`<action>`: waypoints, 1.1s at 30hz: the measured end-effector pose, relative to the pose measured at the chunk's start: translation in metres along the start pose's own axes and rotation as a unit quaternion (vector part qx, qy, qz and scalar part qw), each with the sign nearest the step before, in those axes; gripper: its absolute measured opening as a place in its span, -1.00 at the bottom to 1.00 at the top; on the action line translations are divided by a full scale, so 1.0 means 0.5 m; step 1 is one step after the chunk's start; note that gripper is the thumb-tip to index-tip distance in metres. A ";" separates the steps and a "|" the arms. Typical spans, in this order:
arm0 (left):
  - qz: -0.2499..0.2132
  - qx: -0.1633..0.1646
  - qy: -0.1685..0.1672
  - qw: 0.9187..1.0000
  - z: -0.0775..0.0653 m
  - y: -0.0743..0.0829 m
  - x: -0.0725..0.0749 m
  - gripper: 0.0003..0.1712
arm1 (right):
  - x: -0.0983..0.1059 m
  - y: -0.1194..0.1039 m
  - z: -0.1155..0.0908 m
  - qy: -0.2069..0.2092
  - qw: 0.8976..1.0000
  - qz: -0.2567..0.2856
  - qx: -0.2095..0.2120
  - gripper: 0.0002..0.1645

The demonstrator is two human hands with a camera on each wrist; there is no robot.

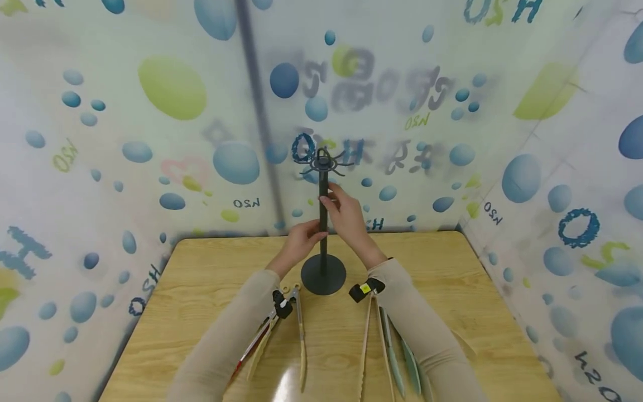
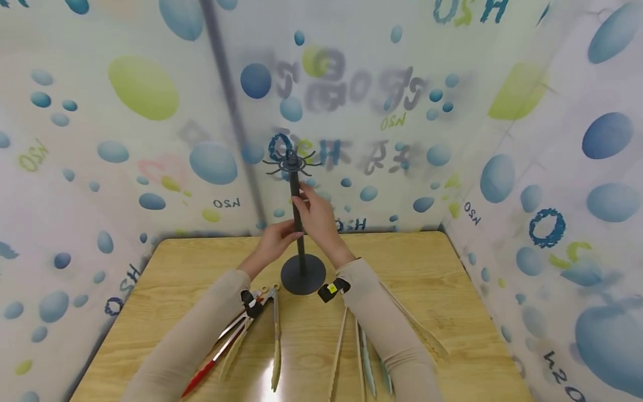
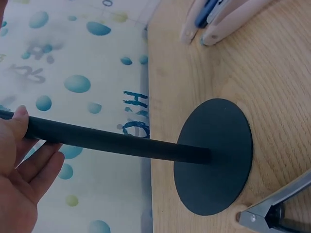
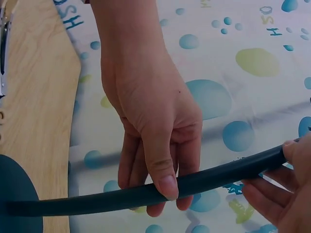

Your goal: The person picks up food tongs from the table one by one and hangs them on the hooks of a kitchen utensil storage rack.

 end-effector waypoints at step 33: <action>0.007 0.041 0.019 0.999 -0.032 0.013 -0.040 -0.69 | 0.036 -0.013 -0.048 0.002 0.999 -0.052 -0.003 -0.53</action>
Point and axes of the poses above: each hand's wrist, its own z-axis towards the middle knuckle, its own x-axis out of the back of the hand, y = z × x, the point moved 2 cm from there along z, towards the middle knuckle, and after that the axes turned 13 degrees about -z, right-handed, at the moved point
